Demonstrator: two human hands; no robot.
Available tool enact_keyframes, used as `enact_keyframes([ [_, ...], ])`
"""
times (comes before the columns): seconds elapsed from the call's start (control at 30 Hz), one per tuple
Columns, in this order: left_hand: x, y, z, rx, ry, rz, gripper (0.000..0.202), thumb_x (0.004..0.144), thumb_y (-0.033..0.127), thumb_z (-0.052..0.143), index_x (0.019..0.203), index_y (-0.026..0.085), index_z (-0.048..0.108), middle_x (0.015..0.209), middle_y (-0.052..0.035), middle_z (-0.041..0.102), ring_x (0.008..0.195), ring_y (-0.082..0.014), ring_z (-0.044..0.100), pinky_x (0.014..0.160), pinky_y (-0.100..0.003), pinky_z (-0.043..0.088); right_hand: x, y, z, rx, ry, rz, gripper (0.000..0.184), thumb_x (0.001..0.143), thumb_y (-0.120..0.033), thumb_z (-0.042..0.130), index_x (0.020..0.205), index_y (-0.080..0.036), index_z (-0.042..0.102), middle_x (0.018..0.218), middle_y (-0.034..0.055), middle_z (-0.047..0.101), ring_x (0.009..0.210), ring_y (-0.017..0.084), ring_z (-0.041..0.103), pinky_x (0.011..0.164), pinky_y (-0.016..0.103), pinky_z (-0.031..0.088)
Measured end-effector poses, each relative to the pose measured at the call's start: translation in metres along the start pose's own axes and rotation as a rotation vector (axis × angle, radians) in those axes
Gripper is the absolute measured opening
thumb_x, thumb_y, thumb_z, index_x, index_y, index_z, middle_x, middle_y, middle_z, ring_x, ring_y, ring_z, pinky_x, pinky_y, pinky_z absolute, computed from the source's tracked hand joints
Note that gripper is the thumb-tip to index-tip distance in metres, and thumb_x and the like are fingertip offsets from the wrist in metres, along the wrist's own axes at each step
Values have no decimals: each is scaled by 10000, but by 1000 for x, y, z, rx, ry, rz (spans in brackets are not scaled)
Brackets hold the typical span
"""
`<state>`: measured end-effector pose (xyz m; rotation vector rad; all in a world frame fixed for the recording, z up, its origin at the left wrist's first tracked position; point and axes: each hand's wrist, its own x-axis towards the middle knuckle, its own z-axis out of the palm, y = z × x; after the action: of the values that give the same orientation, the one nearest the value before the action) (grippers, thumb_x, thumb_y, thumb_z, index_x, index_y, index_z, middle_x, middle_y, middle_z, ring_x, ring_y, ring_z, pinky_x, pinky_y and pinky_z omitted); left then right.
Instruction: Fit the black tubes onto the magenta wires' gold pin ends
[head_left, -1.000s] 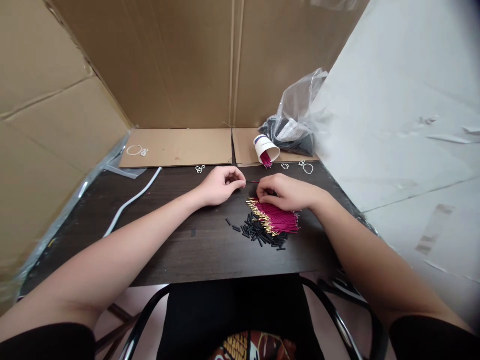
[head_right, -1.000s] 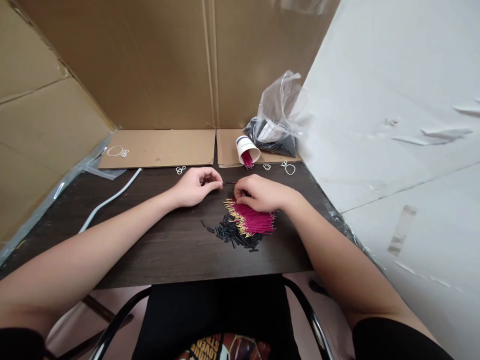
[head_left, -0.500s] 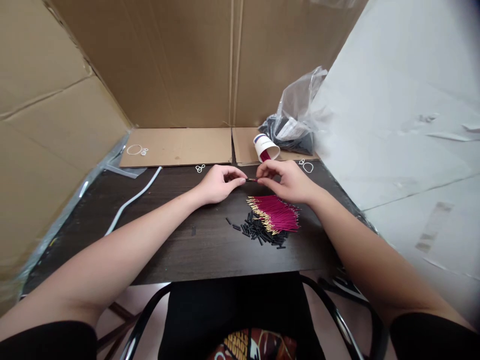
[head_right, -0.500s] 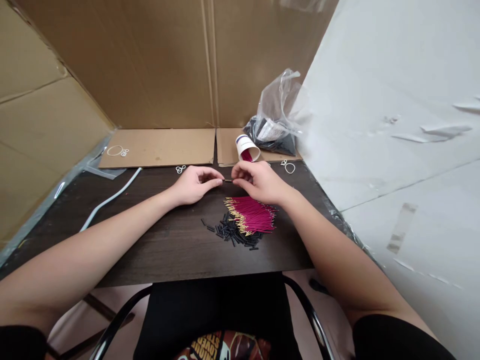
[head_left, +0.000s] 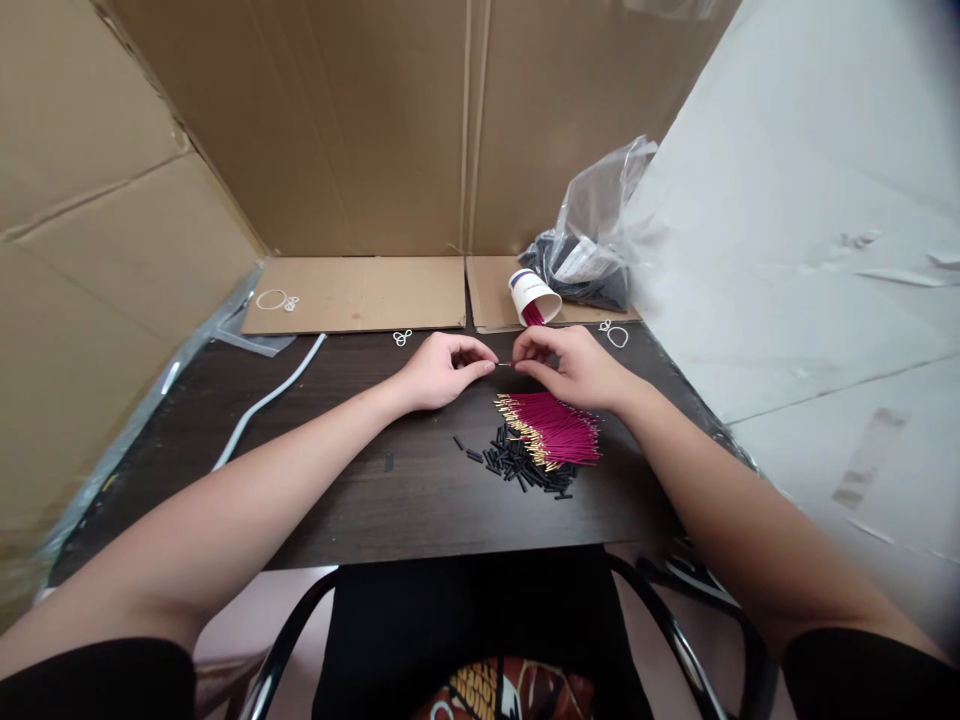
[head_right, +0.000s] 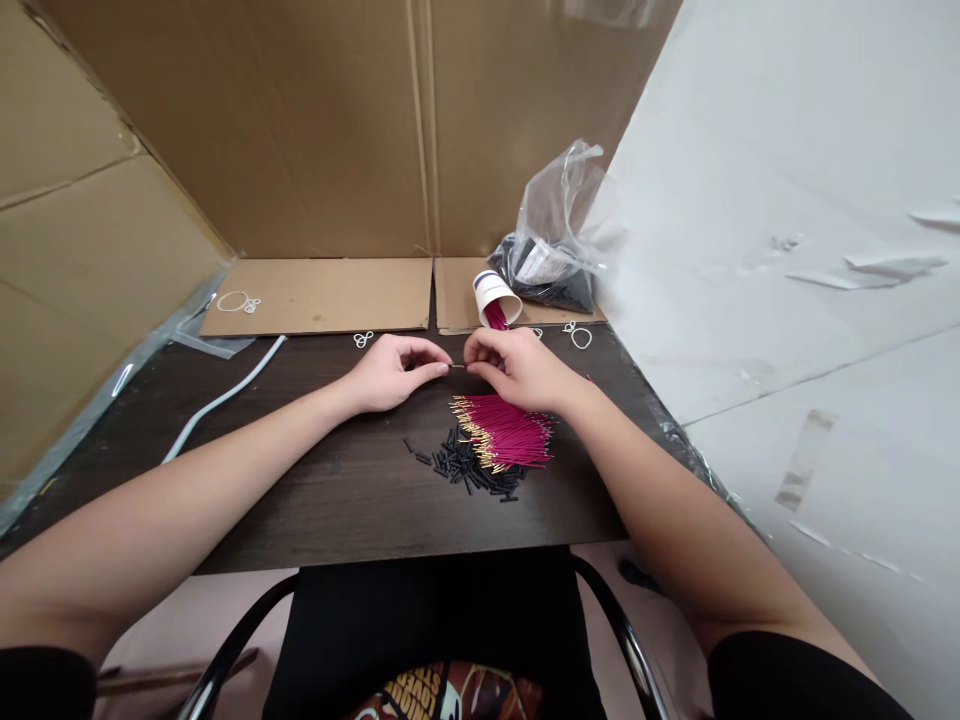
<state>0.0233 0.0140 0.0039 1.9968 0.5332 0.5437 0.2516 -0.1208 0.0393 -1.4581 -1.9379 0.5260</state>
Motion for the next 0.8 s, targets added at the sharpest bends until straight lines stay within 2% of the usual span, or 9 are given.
enact_keyframes([
  [0.4, -1, 2, 1, 28, -1, 16, 201, 956, 353, 805, 1038, 180, 866, 945, -76, 845, 797, -194, 700, 752, -357, 532, 0, 0, 0, 9, -18, 21, 47, 1035, -266, 685, 1014, -225, 674, 933, 35, 752, 820, 186, 660, 787, 370, 513],
  [0.8, -6, 7, 5, 143, 11, 94, 207, 969, 354, 764, 1033, 196, 881, 977, -75, 868, 810, -209, 733, 760, -368, 544, 1, -2, 7, 119, -33, 83, 70, 1008, -266, 688, 1043, -222, 646, 846, 14, 748, 744, 173, 665, 710, 344, 490],
])
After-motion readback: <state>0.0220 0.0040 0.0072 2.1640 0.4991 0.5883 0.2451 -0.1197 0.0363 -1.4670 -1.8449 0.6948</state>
